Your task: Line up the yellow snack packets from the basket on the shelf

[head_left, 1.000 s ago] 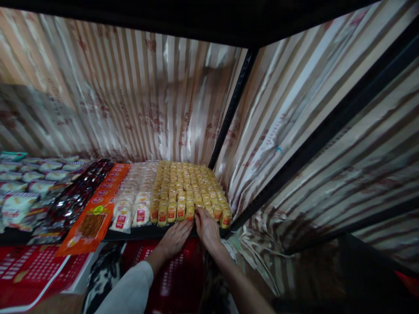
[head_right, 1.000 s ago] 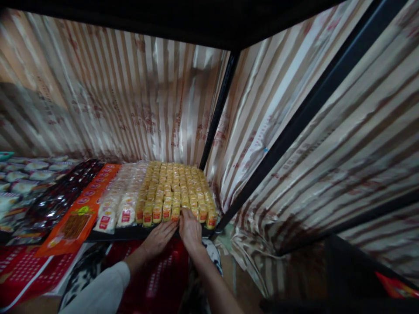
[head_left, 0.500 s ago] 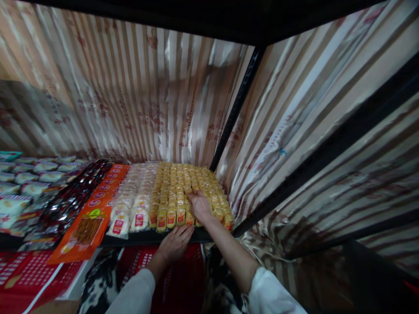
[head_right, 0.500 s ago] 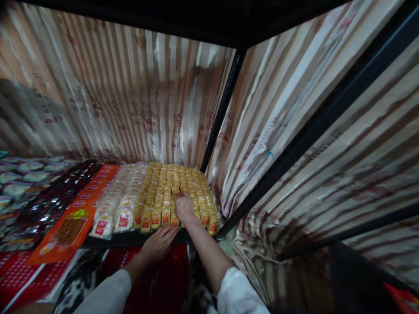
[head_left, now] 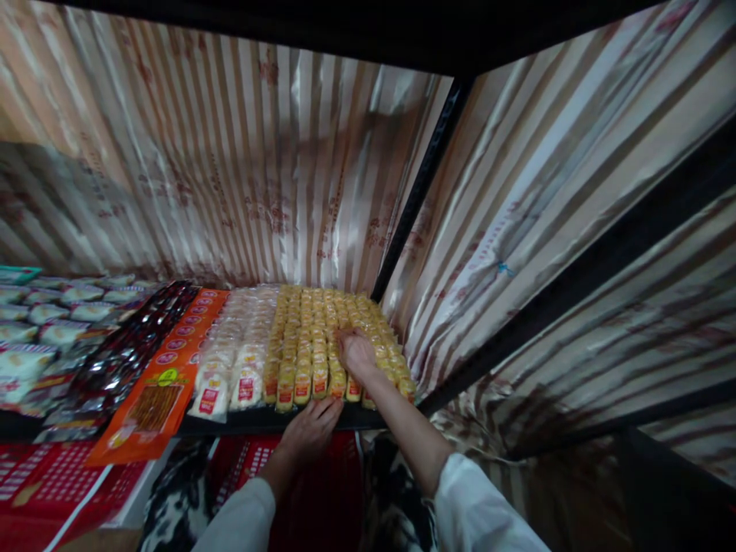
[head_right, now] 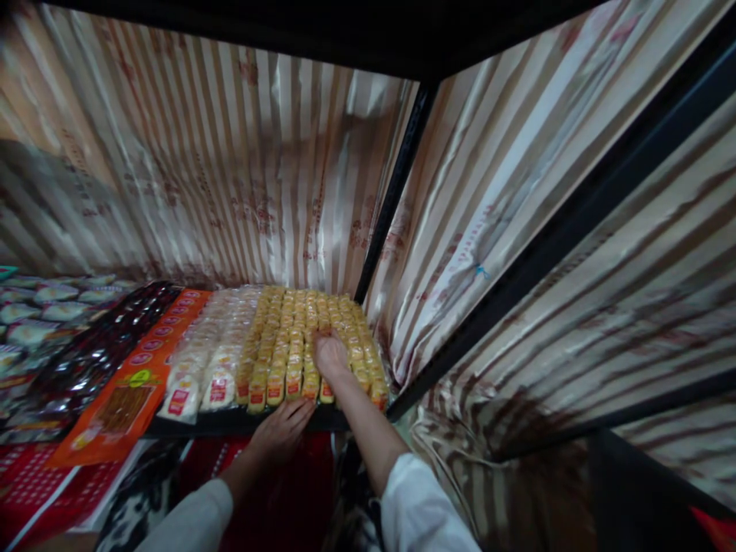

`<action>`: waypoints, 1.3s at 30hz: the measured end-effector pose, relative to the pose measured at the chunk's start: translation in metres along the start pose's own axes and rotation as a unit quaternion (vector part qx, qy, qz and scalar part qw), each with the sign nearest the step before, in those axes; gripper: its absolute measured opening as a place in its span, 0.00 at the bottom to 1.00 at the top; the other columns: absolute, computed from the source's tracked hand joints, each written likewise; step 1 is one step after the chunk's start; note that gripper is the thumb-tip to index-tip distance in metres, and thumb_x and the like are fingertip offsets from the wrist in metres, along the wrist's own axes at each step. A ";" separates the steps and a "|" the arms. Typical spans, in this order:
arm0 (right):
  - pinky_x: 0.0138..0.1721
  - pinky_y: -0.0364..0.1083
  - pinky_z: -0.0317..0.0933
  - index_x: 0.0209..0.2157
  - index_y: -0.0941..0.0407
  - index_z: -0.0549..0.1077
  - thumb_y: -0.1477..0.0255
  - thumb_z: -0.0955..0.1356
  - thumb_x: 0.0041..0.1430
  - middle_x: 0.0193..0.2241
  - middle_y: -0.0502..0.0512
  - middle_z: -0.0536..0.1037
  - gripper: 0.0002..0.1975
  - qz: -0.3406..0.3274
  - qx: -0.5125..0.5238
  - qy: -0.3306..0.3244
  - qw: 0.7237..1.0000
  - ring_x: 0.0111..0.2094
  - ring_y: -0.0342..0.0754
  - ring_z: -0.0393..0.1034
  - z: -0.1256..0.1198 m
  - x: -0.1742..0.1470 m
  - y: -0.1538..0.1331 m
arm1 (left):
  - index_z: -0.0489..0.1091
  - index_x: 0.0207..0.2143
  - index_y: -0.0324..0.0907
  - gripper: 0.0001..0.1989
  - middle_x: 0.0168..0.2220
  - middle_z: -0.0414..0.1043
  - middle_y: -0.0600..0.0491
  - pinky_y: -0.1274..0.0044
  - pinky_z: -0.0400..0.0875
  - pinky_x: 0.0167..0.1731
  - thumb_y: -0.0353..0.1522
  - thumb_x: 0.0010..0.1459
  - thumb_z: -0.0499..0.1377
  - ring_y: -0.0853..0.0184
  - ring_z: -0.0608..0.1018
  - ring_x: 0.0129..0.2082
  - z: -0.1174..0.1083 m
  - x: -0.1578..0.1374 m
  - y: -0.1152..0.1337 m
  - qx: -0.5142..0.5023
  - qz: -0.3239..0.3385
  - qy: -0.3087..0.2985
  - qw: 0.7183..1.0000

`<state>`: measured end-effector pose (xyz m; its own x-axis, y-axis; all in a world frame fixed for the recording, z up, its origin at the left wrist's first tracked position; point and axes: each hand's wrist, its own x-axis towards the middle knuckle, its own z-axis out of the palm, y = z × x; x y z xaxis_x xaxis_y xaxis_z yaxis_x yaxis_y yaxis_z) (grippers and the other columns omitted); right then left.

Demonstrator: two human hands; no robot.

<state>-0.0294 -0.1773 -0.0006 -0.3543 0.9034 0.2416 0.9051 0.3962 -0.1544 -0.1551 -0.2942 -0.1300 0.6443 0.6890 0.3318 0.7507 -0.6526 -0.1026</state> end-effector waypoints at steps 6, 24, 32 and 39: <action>0.39 0.42 0.57 0.38 0.55 0.75 0.75 0.60 0.58 0.30 0.56 0.78 0.12 -0.021 -0.004 -0.021 1.000 0.39 0.48 0.67 0.001 -0.002 -0.006 | 0.52 0.60 0.37 0.26 0.57 0.61 0.47 0.72 0.57 0.51 0.32 0.59 0.45 0.64 0.60 0.57 0.000 0.000 0.000 0.001 0.001 -0.007 1.000; 0.43 0.43 0.55 0.41 0.55 0.73 0.73 0.58 0.60 0.33 0.55 0.78 0.14 0.030 -0.001 -0.006 1.000 0.38 0.48 0.68 -0.003 0.018 0.009 | 0.55 0.59 0.35 0.25 0.56 0.62 0.47 0.70 0.52 0.55 0.33 0.60 0.45 0.63 0.61 0.55 -0.003 0.003 0.000 0.013 0.016 0.009 1.000; 0.42 0.43 0.57 0.42 0.55 0.74 0.75 0.61 0.57 0.34 0.56 0.78 0.14 0.062 0.014 -0.026 0.998 0.43 0.49 0.67 0.010 0.025 0.000 | 0.56 0.58 0.36 0.24 0.57 0.61 0.48 0.69 0.52 0.55 0.34 0.61 0.43 0.62 0.62 0.55 0.001 0.003 -0.001 0.021 0.020 0.021 0.999; 0.44 0.43 0.58 0.47 0.54 0.71 0.72 0.61 0.59 0.39 0.53 0.77 0.15 0.054 0.054 0.010 0.997 0.44 0.48 0.66 -0.007 0.010 0.008 | 0.54 0.59 0.36 0.25 0.56 0.63 0.47 0.69 0.50 0.57 0.32 0.59 0.46 0.63 0.61 0.56 0.000 0.003 0.002 -0.014 -0.006 0.021 1.000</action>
<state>-0.0239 -0.1662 0.0069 -0.2500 0.9388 0.2370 0.9071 0.3127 -0.2818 -0.1518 -0.2929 -0.1292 0.6289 0.6830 0.3716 0.7530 -0.6540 -0.0724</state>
